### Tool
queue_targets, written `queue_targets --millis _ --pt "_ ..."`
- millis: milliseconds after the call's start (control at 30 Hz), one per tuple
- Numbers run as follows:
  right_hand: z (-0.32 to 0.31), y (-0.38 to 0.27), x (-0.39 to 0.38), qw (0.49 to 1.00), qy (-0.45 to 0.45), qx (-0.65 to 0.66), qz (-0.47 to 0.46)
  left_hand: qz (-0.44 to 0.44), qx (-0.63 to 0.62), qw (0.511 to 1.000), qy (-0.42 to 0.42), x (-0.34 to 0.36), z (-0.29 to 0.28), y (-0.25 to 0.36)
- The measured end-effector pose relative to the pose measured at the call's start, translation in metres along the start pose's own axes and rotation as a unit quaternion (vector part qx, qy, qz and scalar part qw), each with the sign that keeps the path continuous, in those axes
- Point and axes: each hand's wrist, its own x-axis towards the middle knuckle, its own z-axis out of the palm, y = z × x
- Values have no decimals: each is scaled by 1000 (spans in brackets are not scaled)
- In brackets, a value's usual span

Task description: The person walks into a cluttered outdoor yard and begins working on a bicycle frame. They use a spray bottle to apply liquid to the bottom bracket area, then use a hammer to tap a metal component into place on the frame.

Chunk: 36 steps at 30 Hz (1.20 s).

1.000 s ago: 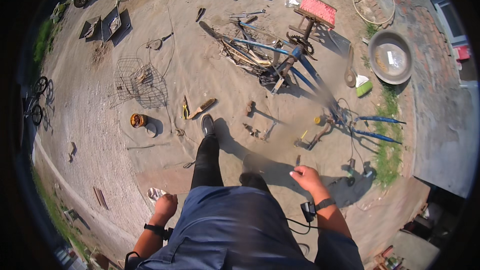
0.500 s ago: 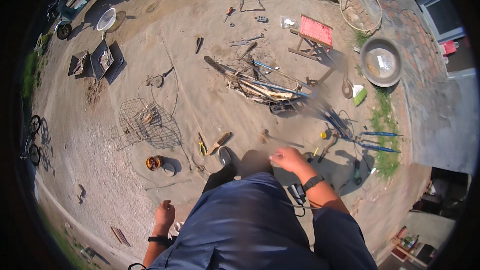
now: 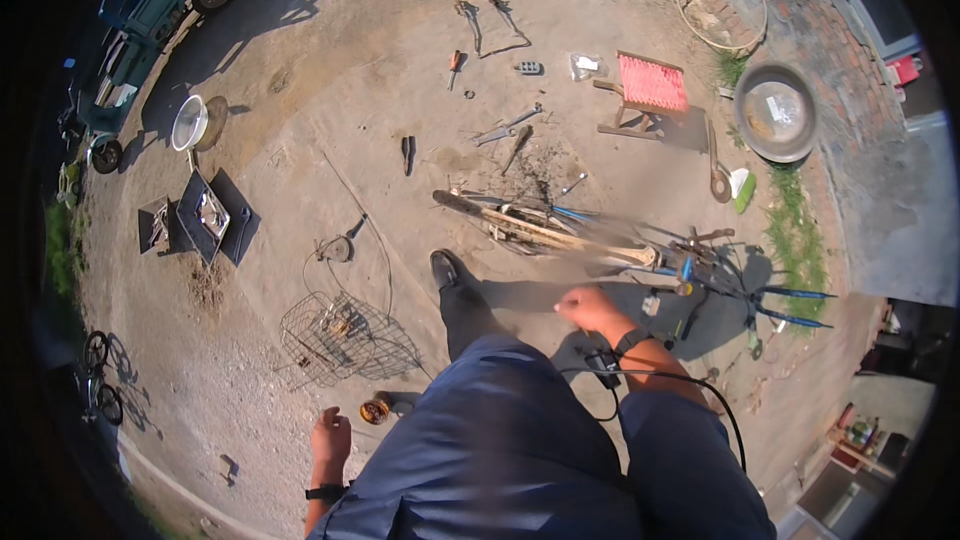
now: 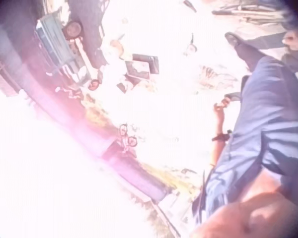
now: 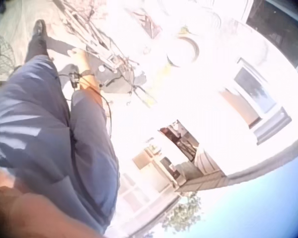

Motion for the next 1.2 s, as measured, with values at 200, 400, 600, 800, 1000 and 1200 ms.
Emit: queue_targets --millis 200,400,600,800,1000,1200 --pt "-29 -113 61 995 -3 90 -34 10 33 999 -29 94 -93 15" --pt "-52 -179 123 985 50 154 -58 47 60 994 -76 214 -179 79" --pt "-65 -164 161 943 127 301 59 122 96 985 -69 363 -246 128" --pt "-80 -201 180 843 157 494 141 195 172 963 -63 495 -348 244" --pt "-112 -244 201 842 158 500 130 243 227 941 -58 574 -394 391" --pt "-137 -204 235 759 195 585 210 307 251 915 -73 601 -380 546"
